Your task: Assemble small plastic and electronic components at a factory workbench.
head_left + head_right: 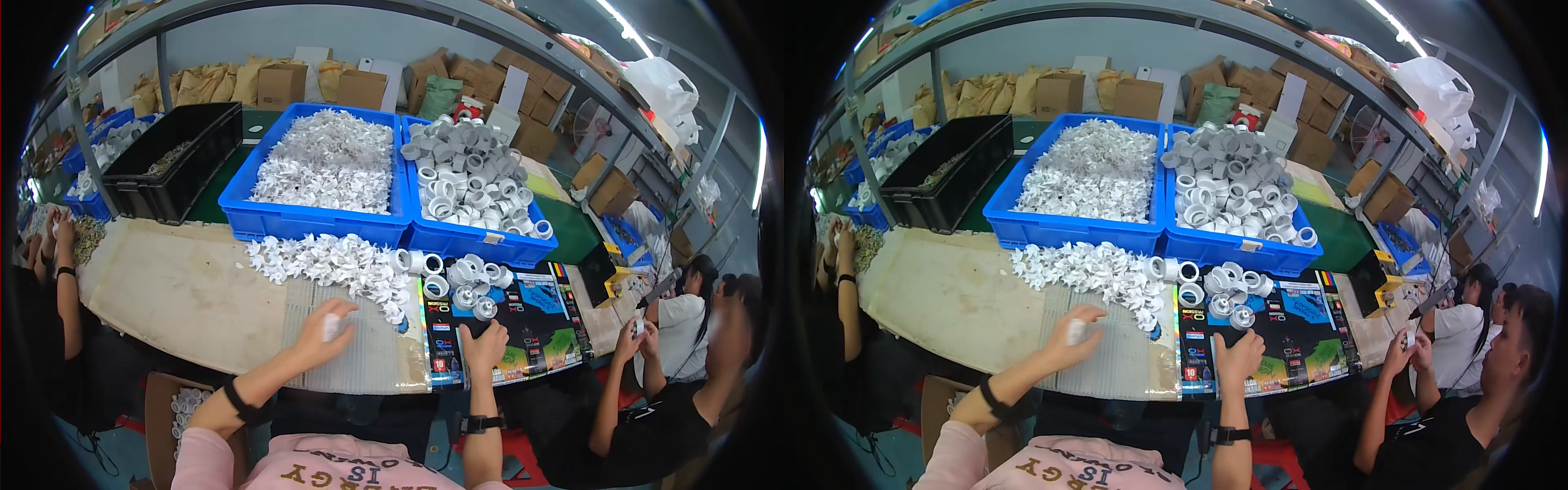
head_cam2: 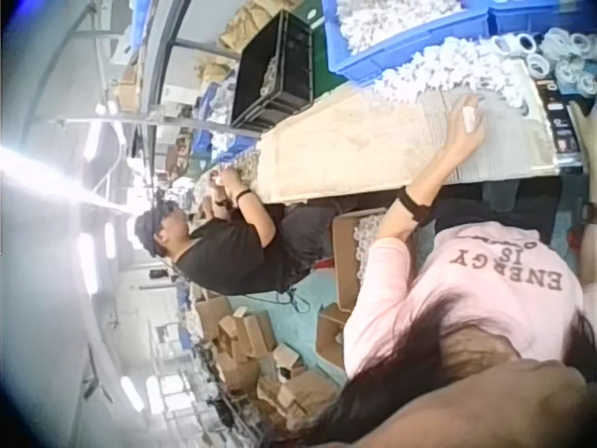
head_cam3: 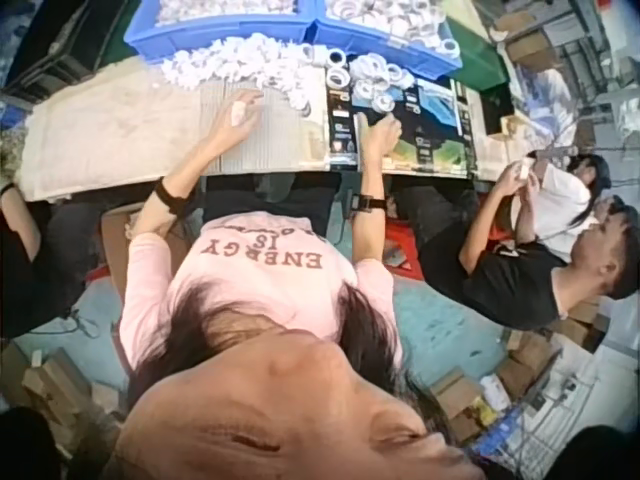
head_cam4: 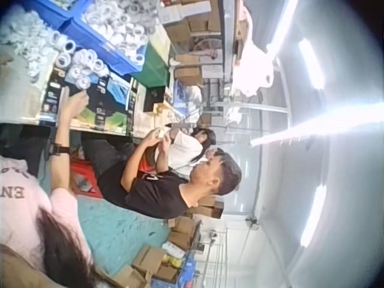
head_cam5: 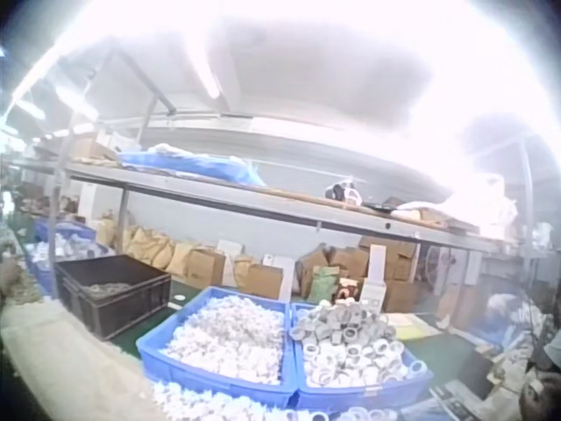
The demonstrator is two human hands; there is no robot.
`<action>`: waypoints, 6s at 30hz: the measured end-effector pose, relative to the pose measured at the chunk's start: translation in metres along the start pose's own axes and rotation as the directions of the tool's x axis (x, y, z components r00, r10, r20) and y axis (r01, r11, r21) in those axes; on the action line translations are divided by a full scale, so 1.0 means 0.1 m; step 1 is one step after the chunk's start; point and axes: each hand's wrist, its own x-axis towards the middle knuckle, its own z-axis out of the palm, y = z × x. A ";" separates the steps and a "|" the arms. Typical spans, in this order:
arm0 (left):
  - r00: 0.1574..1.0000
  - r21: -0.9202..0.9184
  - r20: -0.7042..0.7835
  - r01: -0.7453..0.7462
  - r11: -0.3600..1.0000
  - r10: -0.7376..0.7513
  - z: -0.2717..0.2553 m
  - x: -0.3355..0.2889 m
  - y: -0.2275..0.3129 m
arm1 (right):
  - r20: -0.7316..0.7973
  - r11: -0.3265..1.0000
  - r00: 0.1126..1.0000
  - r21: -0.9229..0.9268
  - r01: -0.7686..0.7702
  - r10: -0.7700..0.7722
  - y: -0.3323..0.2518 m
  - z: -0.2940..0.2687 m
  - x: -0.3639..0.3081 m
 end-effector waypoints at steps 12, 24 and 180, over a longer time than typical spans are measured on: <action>0.982 0.368 0.018 -0.182 0.912 0.189 0.67 0.36 -0.33 | -0.052 0.979 0.983 -0.091 -0.180 0.176 0.15 0.17 0.30; 0.984 0.277 0.140 -0.144 0.950 0.108 0.79 0.49 -0.16 | -0.162 0.785 0.917 0.583 -0.209 0.365 0.22 0.20 0.26; 0.942 -0.405 0.112 0.335 0.851 -0.317 -0.35 -0.38 1.16 | 0.355 0.340 0.789 0.919 -0.198 -0.501 -1.49 -1.14 -0.90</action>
